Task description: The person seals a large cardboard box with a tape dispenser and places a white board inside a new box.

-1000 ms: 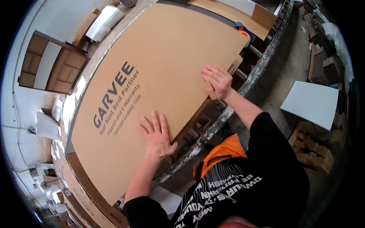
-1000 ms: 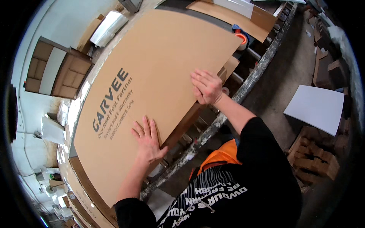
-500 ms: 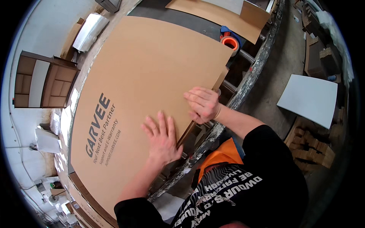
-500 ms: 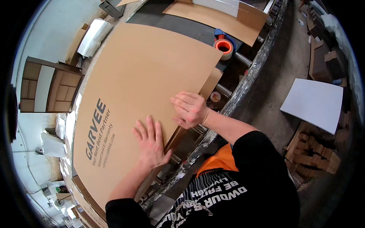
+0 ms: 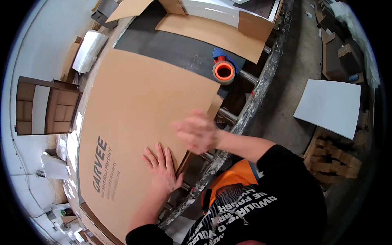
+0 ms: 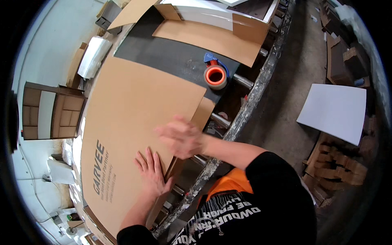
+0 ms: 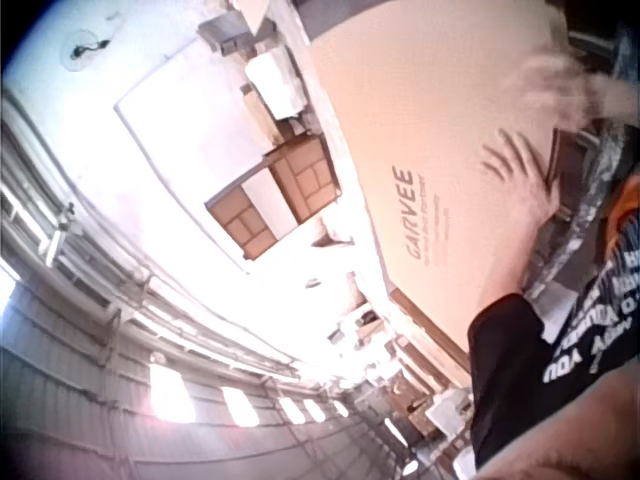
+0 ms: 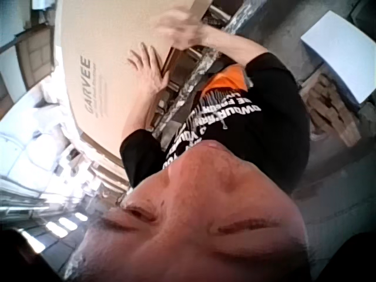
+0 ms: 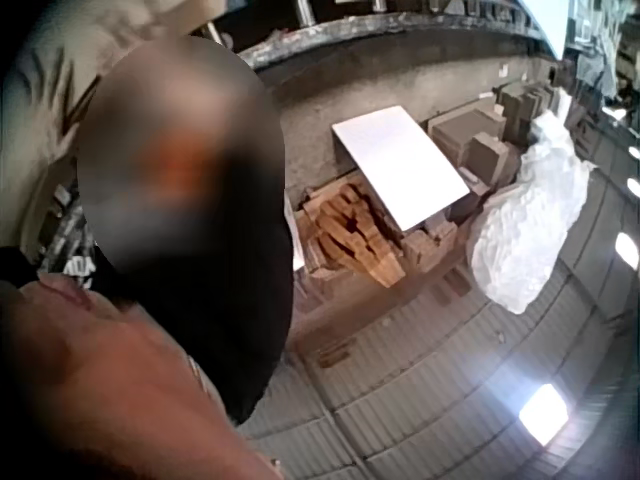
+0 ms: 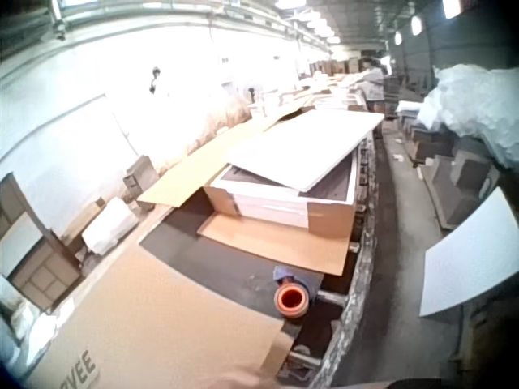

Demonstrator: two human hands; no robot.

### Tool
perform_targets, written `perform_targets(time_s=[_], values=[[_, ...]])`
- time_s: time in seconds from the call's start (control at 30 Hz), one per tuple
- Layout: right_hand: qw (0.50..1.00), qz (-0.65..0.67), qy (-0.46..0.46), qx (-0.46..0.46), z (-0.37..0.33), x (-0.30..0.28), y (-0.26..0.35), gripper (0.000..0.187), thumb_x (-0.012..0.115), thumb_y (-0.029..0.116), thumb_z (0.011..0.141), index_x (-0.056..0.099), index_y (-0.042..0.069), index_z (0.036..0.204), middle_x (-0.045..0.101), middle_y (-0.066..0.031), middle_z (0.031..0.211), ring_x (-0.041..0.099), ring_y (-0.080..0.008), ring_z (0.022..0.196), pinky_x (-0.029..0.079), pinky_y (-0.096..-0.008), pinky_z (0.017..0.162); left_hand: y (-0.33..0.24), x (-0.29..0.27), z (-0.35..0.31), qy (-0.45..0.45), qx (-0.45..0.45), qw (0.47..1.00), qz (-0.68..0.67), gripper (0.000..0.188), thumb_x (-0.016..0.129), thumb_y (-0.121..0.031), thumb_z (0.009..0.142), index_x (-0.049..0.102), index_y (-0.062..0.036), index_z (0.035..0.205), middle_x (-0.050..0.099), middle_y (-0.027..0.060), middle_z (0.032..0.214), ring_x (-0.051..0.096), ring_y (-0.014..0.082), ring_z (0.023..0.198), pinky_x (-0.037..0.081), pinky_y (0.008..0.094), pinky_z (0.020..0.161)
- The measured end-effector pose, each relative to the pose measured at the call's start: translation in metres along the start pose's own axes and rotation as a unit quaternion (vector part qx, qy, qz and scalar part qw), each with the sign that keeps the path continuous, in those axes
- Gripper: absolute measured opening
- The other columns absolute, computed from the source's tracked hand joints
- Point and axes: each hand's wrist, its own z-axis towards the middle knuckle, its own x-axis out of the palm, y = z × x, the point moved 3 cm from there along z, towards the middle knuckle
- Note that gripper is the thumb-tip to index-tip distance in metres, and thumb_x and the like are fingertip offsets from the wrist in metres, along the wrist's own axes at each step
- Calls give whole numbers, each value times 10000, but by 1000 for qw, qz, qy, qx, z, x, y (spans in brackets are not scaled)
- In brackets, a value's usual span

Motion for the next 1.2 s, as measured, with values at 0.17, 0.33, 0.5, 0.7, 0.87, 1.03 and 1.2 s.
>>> perform_targets(time_s=[0.17,0.33,0.5,0.7,0.87,1.03,1.2], values=[[869,-271,-66,409,-32,-69,-181,526,717,246,664,569,31,1120,568,-170,1006,491,-386,1017,370,-463,939,1,-1,-9,18,-29,999,-43,1032,730,-426,652,274,70,1433,153,332,1519,70,609,1371,42,722,1073],[712,139,165,668,-91,-62,-269,472,561,0,693,613,-2,1163,668,-130,1026,638,-255,964,483,-327,849,6,-2,-14,-67,-5,993,-97,1020,753,-393,608,331,17,1441,261,249,1522,128,580,1379,51,720,1077],[694,318,-136,632,-27,-120,-154,646,500,-48,722,438,-7,1364,614,-111,1175,628,-187,960,497,-295,868,13,6,-26,-111,-1,987,-119,1021,772,-369,581,355,-38,1452,322,137,1528,178,553,1378,70,723,1078],[927,201,76,308,108,-56,-15,596,559,53,747,533,53,1342,623,-89,1208,625,-227,956,489,-340,888,16,27,-29,-148,21,982,-112,933,757,-391,648,382,-64,1438,377,106,1497,249,507,1366,116,733,1074],[801,-170,531,219,168,50,67,305,589,253,701,702,133,957,679,-140,880,666,-313,813,534,-445,670,-4,28,-28,-258,61,958,-107,765,768,-296,637,525,-19,1307,513,165,1354,422,461,1255,277,656,1060],[742,-89,645,158,91,23,93,314,617,221,588,703,41,832,694,-160,804,689,-307,736,565,-420,612,11,49,-45,-315,47,944,-84,640,767,-253,629,603,-1,1194,579,188,1252,495,445,1185,340,645,1020],[752,-175,614,163,-8,-33,117,348,651,293,553,705,41,785,667,-183,952,667,-315,761,547,-409,631,3,54,-51,-305,39,946,-100,617,769,-237,629,614,-11,1182,597,174,1233,507,436,1177,353,633,1018]])
